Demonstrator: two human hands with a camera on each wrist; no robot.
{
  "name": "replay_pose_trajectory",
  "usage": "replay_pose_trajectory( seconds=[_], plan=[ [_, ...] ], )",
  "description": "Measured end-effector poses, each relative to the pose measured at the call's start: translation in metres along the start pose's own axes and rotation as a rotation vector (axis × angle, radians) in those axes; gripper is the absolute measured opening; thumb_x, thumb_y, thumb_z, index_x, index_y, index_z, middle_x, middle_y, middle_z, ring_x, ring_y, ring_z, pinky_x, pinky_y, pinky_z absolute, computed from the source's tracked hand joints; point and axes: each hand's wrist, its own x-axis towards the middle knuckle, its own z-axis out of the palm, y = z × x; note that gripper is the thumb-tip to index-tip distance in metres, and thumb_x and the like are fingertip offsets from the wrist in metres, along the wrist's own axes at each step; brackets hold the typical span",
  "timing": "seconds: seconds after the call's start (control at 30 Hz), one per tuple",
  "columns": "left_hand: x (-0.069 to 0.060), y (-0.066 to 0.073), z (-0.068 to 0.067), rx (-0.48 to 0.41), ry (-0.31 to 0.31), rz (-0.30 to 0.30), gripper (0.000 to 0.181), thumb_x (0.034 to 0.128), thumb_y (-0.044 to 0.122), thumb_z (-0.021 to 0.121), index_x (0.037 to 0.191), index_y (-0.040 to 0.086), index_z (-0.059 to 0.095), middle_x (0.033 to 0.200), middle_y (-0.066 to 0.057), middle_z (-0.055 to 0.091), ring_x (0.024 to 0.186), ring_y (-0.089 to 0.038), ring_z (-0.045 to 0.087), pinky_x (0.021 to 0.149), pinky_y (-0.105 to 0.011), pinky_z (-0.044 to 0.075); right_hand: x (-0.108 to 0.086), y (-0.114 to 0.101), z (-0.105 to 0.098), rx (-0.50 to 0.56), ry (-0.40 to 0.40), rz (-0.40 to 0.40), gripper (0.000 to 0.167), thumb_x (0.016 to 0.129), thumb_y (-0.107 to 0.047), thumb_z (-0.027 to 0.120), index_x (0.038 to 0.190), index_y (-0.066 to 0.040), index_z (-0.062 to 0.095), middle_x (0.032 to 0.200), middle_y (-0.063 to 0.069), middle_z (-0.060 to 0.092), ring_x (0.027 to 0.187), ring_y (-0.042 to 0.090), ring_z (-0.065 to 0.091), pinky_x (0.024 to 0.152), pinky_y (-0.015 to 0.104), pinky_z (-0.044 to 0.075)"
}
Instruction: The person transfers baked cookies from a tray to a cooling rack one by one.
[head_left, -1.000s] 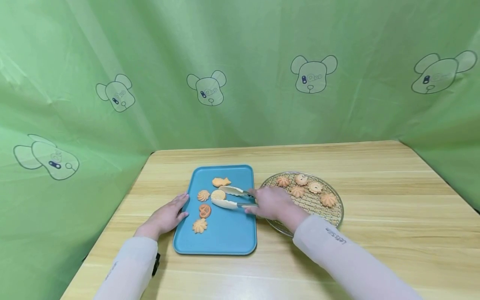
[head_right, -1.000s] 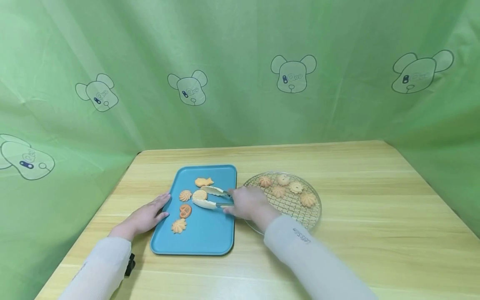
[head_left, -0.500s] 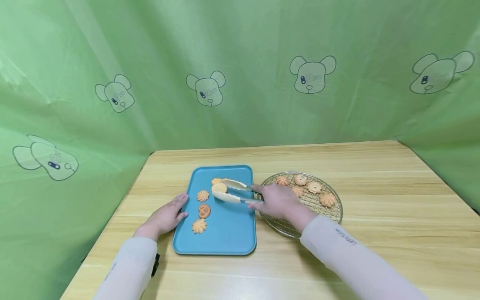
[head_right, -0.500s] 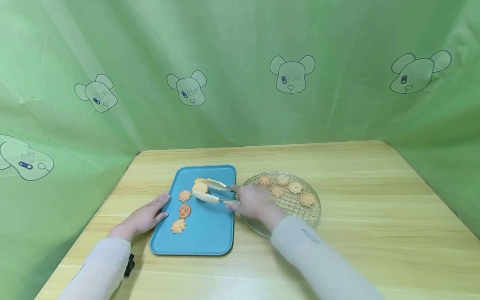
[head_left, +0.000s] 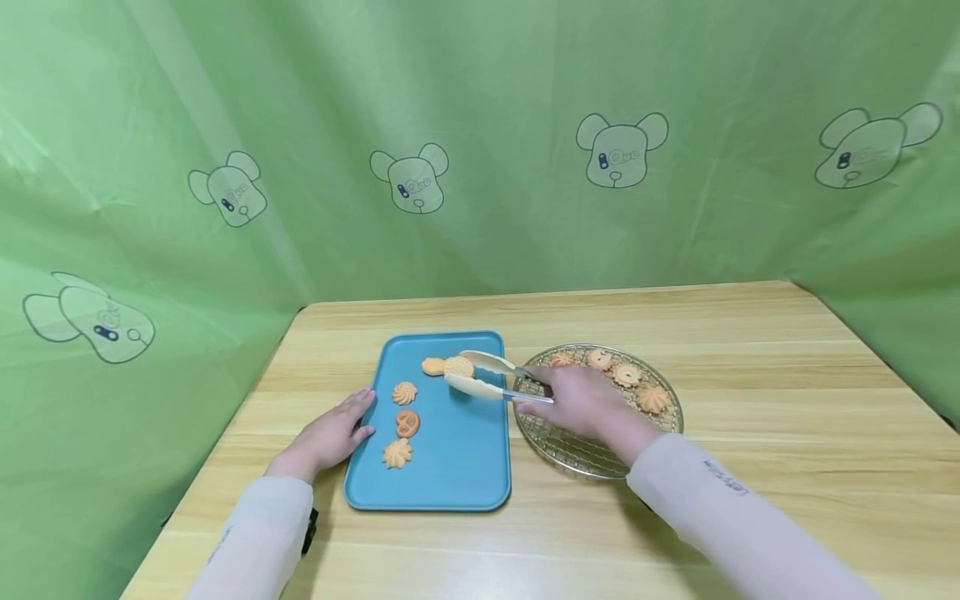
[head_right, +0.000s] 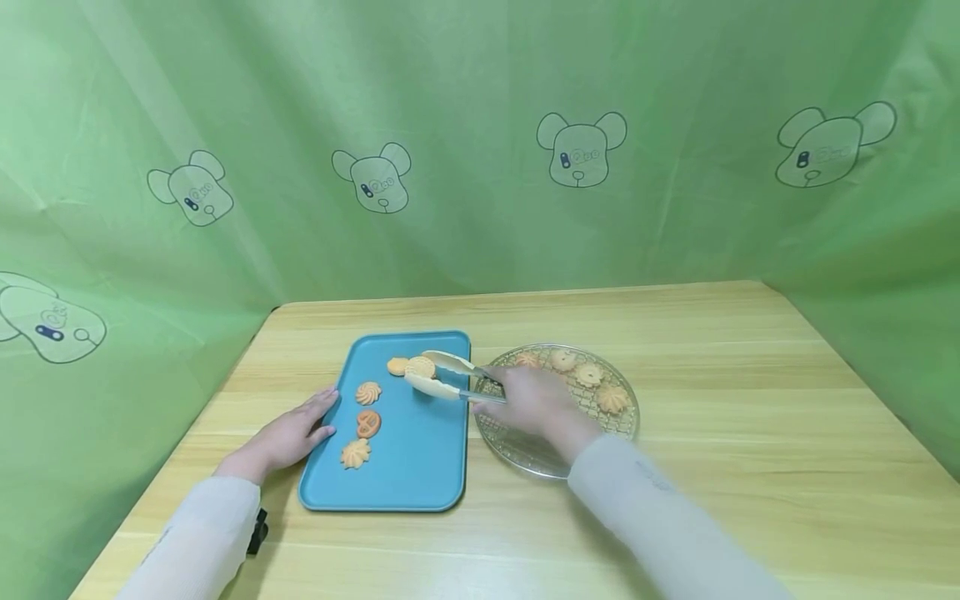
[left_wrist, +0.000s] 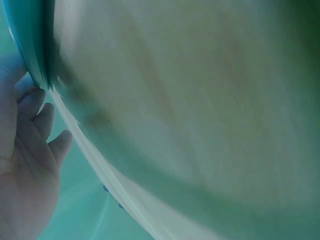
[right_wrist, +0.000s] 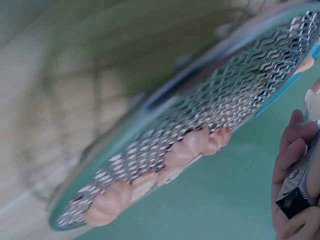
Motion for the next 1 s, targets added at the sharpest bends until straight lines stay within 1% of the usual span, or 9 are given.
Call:
replay_pose_trajectory(
  seconds=[0.23, 0.3, 0.4, 0.47, 0.57, 0.63, 0.7, 0.87, 1.0],
  plan=[
    [0.000, -0.001, 0.001, -0.001, -0.005, -0.006, 0.060, 0.0996, 0.024, 0.052, 0.149, 0.000, 0.027, 0.154, -0.017, 0.024, 0.140, -0.034, 0.023, 0.112, -0.049, 0.023, -0.010, 0.017, -0.005, -0.036, 0.018, 0.004, 0.083, 0.081, -0.075, 0.048, 0.143, -0.020, 0.046, 0.109, 0.011, 0.066, 0.063, 0.016, 0.053, 0.043, 0.029, 0.041],
    [0.000, 0.000, 0.000, -0.005, -0.007, -0.009, 0.061, 0.0996, 0.024, 0.052, 0.149, 0.000, 0.027, 0.154, -0.017, 0.024, 0.140, -0.034, 0.023, 0.112, -0.049, 0.023, -0.013, 0.022, -0.006, -0.023, 0.016, 0.012, 0.087, 0.079, -0.078, 0.046, 0.144, -0.020, 0.045, 0.109, 0.013, 0.066, 0.059, 0.016, 0.052, 0.041, 0.029, 0.040],
    [0.000, 0.001, -0.001, -0.010, -0.007, -0.012, 0.060, 0.0995, 0.024, 0.052, 0.149, 0.000, 0.027, 0.154, -0.017, 0.024, 0.140, -0.035, 0.022, 0.112, -0.049, 0.023, -0.018, 0.030, -0.009, -0.016, 0.005, 0.025, 0.090, 0.078, -0.079, 0.046, 0.146, -0.020, 0.042, 0.088, 0.011, 0.066, 0.055, 0.015, 0.050, 0.042, 0.030, 0.041],
    [0.000, 0.002, -0.001, -0.012, -0.005, -0.013, 0.060, 0.0995, 0.023, 0.052, 0.149, 0.000, 0.027, 0.154, -0.017, 0.024, 0.140, -0.035, 0.022, 0.112, -0.049, 0.023, -0.020, 0.034, -0.010, -0.019, 0.013, 0.019, 0.088, 0.079, -0.076, 0.048, 0.145, -0.018, 0.043, 0.085, 0.011, 0.065, 0.057, 0.017, 0.053, 0.047, 0.034, 0.046],
    [-0.001, 0.002, -0.002, -0.011, -0.003, -0.008, 0.060, 0.0995, 0.023, 0.052, 0.149, 0.000, 0.027, 0.154, -0.018, 0.024, 0.140, -0.035, 0.022, 0.112, -0.050, 0.023, -0.024, 0.041, -0.012, -0.044, 0.036, 0.018, 0.084, 0.082, -0.073, 0.050, 0.145, -0.017, 0.043, 0.105, 0.018, 0.066, 0.080, 0.029, 0.064, 0.063, 0.044, 0.053],
    [-0.001, 0.002, -0.002, -0.010, -0.002, -0.006, 0.060, 0.0994, 0.023, 0.052, 0.149, -0.001, 0.027, 0.154, -0.018, 0.024, 0.140, -0.035, 0.023, 0.112, -0.049, 0.023, -0.027, 0.046, -0.014, -0.048, 0.055, 0.015, 0.083, 0.083, -0.072, 0.049, 0.145, -0.018, 0.044, 0.125, 0.021, 0.059, 0.098, 0.037, 0.062, 0.074, 0.051, 0.053],
    [-0.001, 0.002, -0.002, -0.006, 0.000, -0.001, 0.060, 0.0994, 0.023, 0.053, 0.148, -0.001, 0.027, 0.153, -0.018, 0.024, 0.139, -0.036, 0.023, 0.112, -0.049, 0.023, -0.030, 0.050, -0.016, -0.052, 0.058, 0.020, 0.085, 0.082, -0.075, 0.046, 0.145, -0.018, 0.043, 0.132, 0.021, 0.054, 0.110, 0.042, 0.056, 0.082, 0.056, 0.050],
    [-0.002, 0.003, -0.003, 0.001, 0.008, 0.005, 0.060, 0.0990, 0.021, 0.053, 0.148, -0.002, 0.028, 0.153, -0.019, 0.025, 0.139, -0.036, 0.024, 0.112, -0.050, 0.024, -0.039, 0.059, -0.024, -0.053, 0.046, 0.036, 0.091, 0.081, -0.079, 0.042, 0.144, -0.014, 0.044, 0.133, 0.020, 0.053, 0.113, 0.045, 0.053, 0.079, 0.057, 0.051],
    [-0.002, 0.004, -0.003, -0.008, 0.006, 0.003, 0.059, 0.0989, 0.021, 0.053, 0.148, -0.002, 0.029, 0.153, -0.018, 0.025, 0.139, -0.036, 0.023, 0.112, -0.049, 0.024, -0.046, 0.068, -0.030, -0.058, 0.033, 0.050, 0.086, 0.084, -0.073, 0.047, 0.144, -0.012, 0.044, 0.133, 0.022, 0.052, 0.109, 0.047, 0.055, 0.076, 0.057, 0.051]
  ],
)
